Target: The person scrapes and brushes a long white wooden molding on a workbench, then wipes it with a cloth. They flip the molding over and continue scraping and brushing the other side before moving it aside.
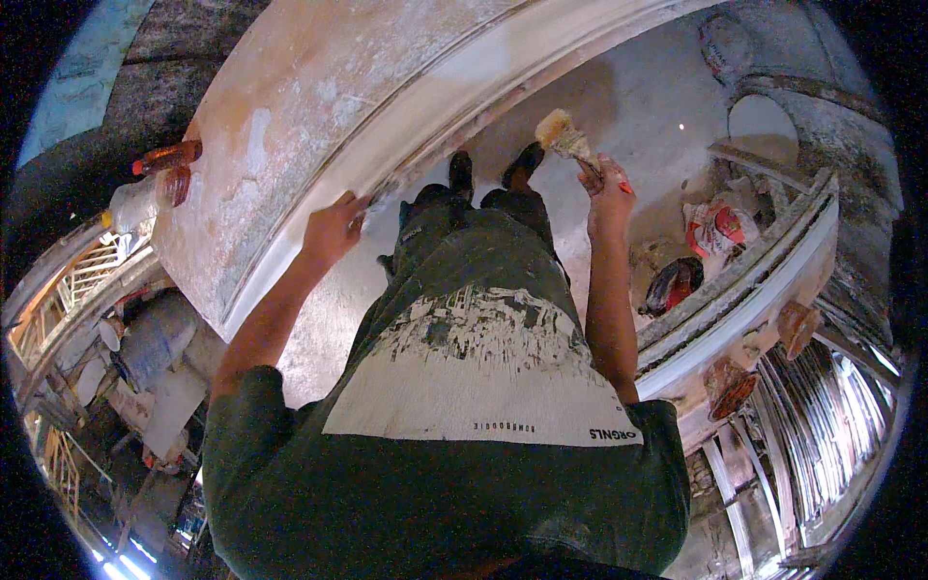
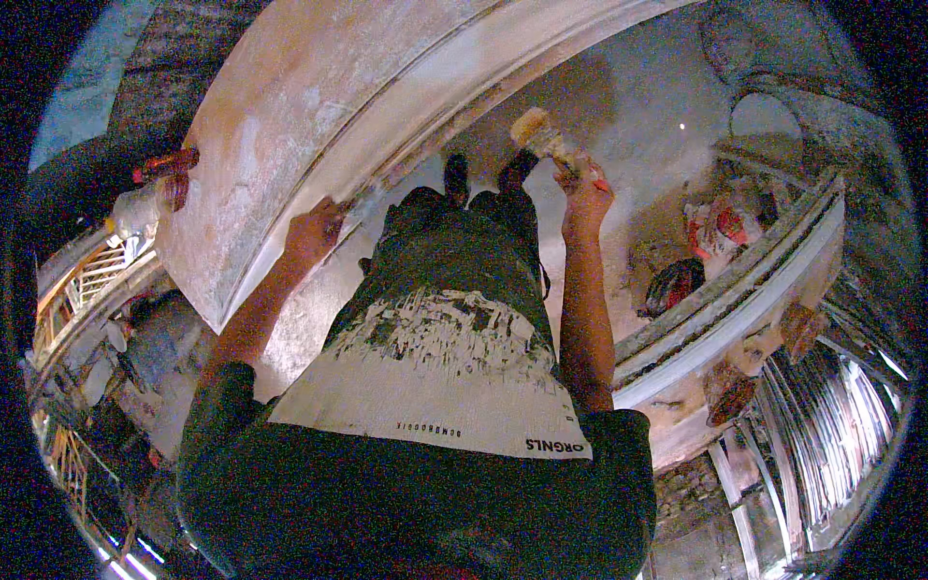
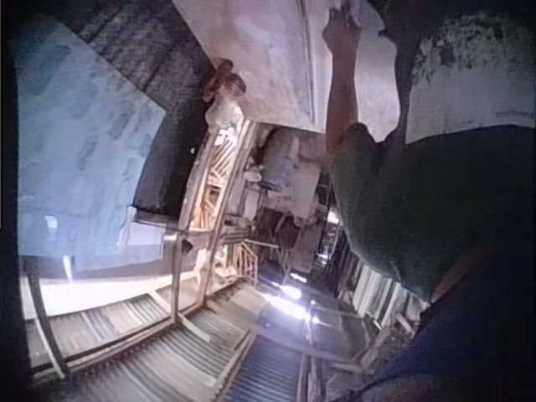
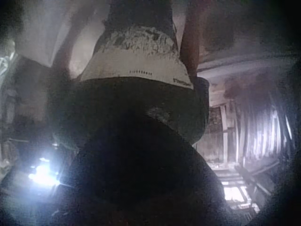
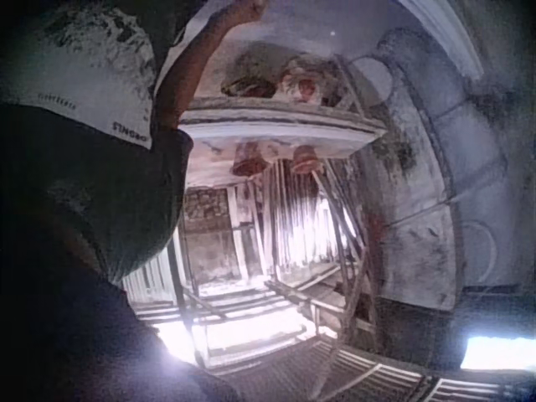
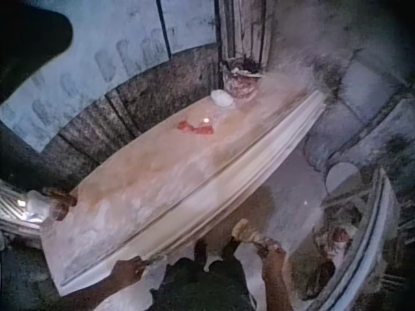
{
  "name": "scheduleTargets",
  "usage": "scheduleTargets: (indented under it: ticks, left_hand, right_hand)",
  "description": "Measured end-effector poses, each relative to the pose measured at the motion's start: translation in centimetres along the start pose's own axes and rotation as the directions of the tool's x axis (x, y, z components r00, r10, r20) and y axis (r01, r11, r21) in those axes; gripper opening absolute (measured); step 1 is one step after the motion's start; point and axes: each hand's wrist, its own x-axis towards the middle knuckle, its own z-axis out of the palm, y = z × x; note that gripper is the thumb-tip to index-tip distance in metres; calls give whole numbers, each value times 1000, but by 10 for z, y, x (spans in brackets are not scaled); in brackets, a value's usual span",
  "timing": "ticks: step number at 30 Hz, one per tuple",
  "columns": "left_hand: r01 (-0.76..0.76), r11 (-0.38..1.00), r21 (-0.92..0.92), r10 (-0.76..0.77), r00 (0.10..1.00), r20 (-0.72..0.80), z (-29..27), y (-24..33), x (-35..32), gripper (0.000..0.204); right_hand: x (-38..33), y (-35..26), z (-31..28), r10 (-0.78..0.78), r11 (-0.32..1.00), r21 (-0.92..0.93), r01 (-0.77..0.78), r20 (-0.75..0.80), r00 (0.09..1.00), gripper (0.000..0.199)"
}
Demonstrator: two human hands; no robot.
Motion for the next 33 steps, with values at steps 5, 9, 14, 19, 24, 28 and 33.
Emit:
scheduleTargets:
  ticks: [5, 9, 14, 19, 24, 28, 33]
  left_hand:
    - [-321, 947, 6, 308, 901, -305, -34, 95, 182, 32]
    - [-274, 961, 30, 274, 939, -210, -91, 179, 295, 32]
    - [-270, 963, 9, 262, 923, -281, -66, 158, 274, 36]
    - [-82, 981, -175, 47, 980, -195, 14, 37, 105, 37]
    - [258, 482, -837, -460, 888, 9, 58, -1, -18, 32]
    - [154, 660, -736, -371, 918, -141, 54, 43, 62, 31]
    - [-336, 787, -517, -49, 802, -596, 11, 150, 243, 30]
  right_hand:
    - [24, -29, -3, -44, 998, 36, 43, 37, 998, 23]
    - [52, -52, -16, -124, 991, -37, 130, 147, 981, 22]
    - [84, -49, -27, -47, 999, -9, 48, 106, 993, 21]
    - [91, -21, -29, 21, 998, -54, -14, 132, 991, 23]
    - [70, -23, 1, 37, 991, -131, -5, 241, 970, 21]
    - [48, -8, 22, 109, 989, -121, -85, 209, 972, 19]
    - [48, -2, 44, 13, 974, -221, 52, 284, 959, 18]
